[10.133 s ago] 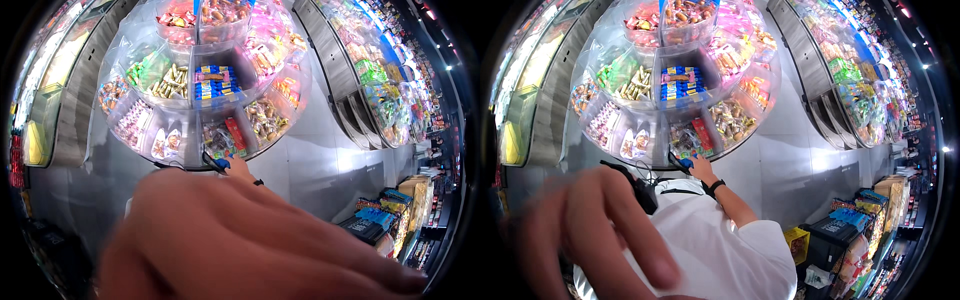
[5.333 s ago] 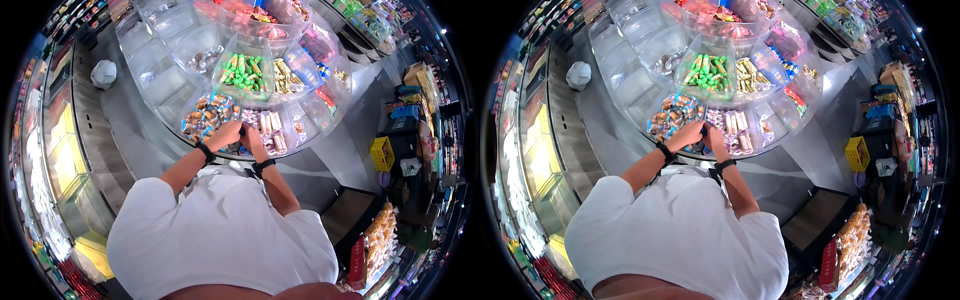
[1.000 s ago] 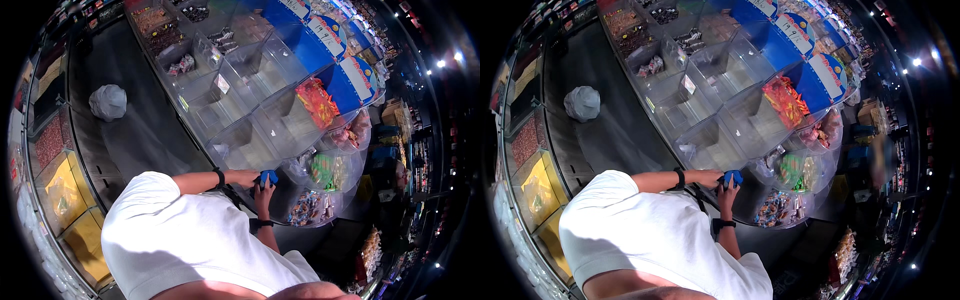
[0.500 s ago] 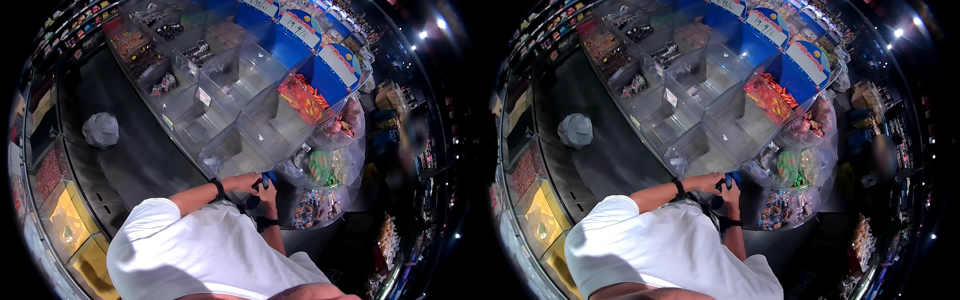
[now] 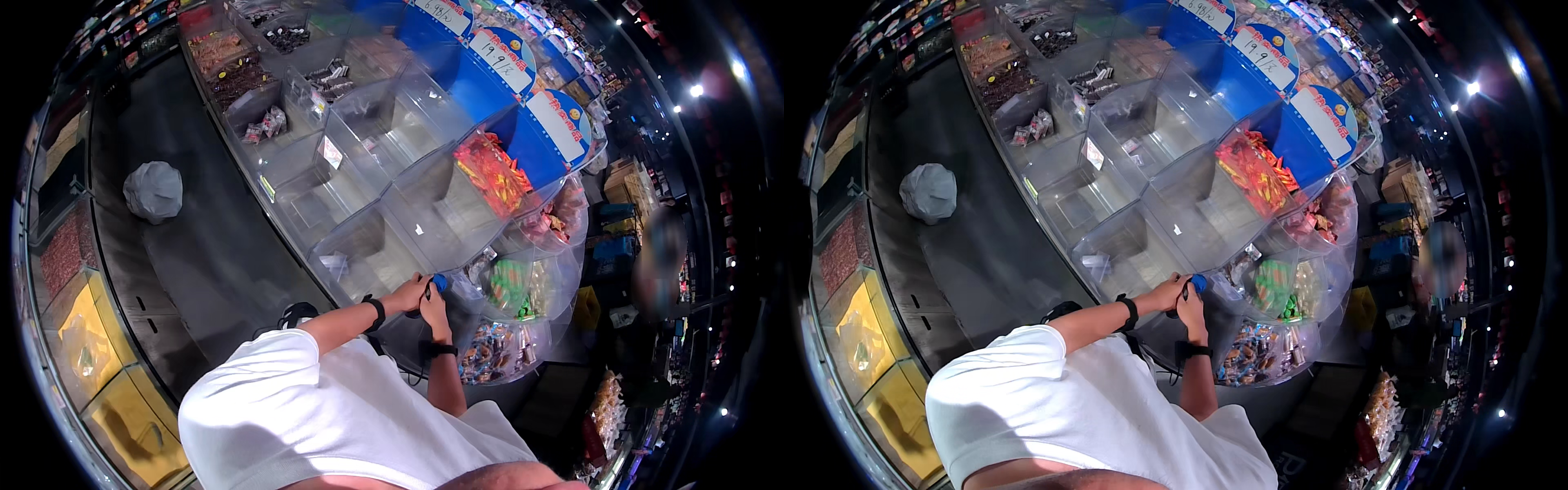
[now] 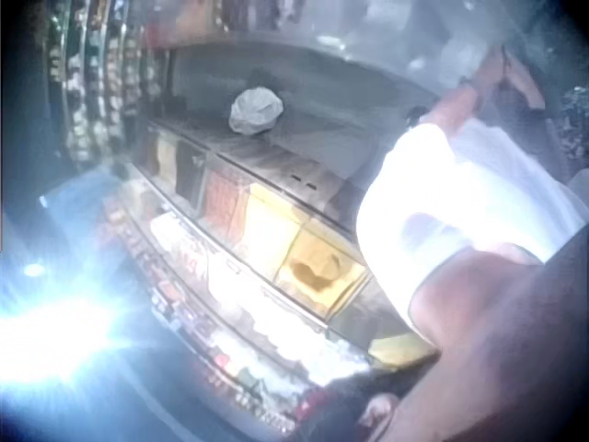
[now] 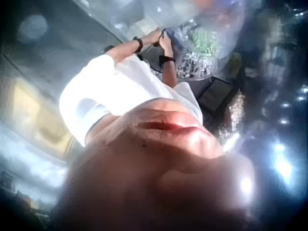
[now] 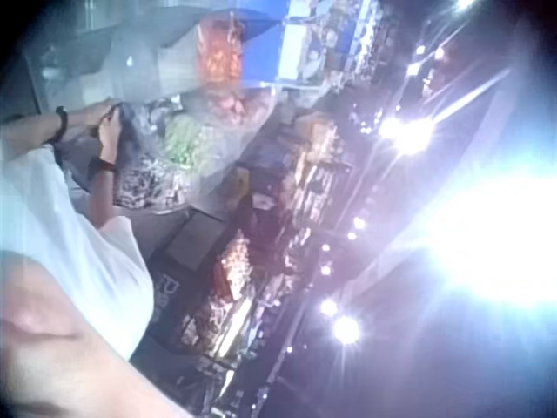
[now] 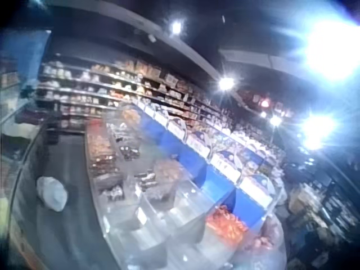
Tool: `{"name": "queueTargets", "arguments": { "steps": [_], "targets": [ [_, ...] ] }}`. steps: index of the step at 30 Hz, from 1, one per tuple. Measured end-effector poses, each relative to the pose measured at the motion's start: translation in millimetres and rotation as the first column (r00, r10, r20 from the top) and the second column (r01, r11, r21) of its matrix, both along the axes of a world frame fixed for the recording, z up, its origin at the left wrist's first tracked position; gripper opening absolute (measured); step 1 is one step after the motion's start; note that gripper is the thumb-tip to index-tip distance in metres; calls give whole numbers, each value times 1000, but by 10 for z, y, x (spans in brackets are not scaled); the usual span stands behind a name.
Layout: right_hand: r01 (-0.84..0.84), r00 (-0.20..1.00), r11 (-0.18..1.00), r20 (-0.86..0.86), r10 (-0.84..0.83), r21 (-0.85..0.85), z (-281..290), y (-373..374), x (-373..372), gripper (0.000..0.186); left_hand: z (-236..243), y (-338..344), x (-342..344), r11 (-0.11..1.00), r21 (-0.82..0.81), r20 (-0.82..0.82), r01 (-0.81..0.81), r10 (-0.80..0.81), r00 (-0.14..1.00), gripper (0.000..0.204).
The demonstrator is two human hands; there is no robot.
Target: The person rearranges packaged snacks on a supermarket display shelf by hand, then walks through the store aisles holding a cloth.
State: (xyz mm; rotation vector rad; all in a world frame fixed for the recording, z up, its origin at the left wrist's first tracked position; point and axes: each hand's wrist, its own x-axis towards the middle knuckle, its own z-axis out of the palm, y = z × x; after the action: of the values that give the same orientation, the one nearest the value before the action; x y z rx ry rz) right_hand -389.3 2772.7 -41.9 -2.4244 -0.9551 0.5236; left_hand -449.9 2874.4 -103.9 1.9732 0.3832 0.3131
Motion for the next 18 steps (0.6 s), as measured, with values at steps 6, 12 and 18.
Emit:
{"name": "queueTargets", "arguments": {
  "steps": [6,12,18],
  "targets": [
    [29,995,993,-96,-17,116,-56,-275,-356,25,193,54,-401,957,-52,-180,285,-290,940,79],
    [67,982,991,-183,-44,118,86,-116,-527,25,386,323,-413,899,-21,-246,437,-428,870,73],
    [342,939,938,22,-343,59,136,190,-745,36,503,579,-316,849,-46,-248,526,-520,817,70]
  ]
}}
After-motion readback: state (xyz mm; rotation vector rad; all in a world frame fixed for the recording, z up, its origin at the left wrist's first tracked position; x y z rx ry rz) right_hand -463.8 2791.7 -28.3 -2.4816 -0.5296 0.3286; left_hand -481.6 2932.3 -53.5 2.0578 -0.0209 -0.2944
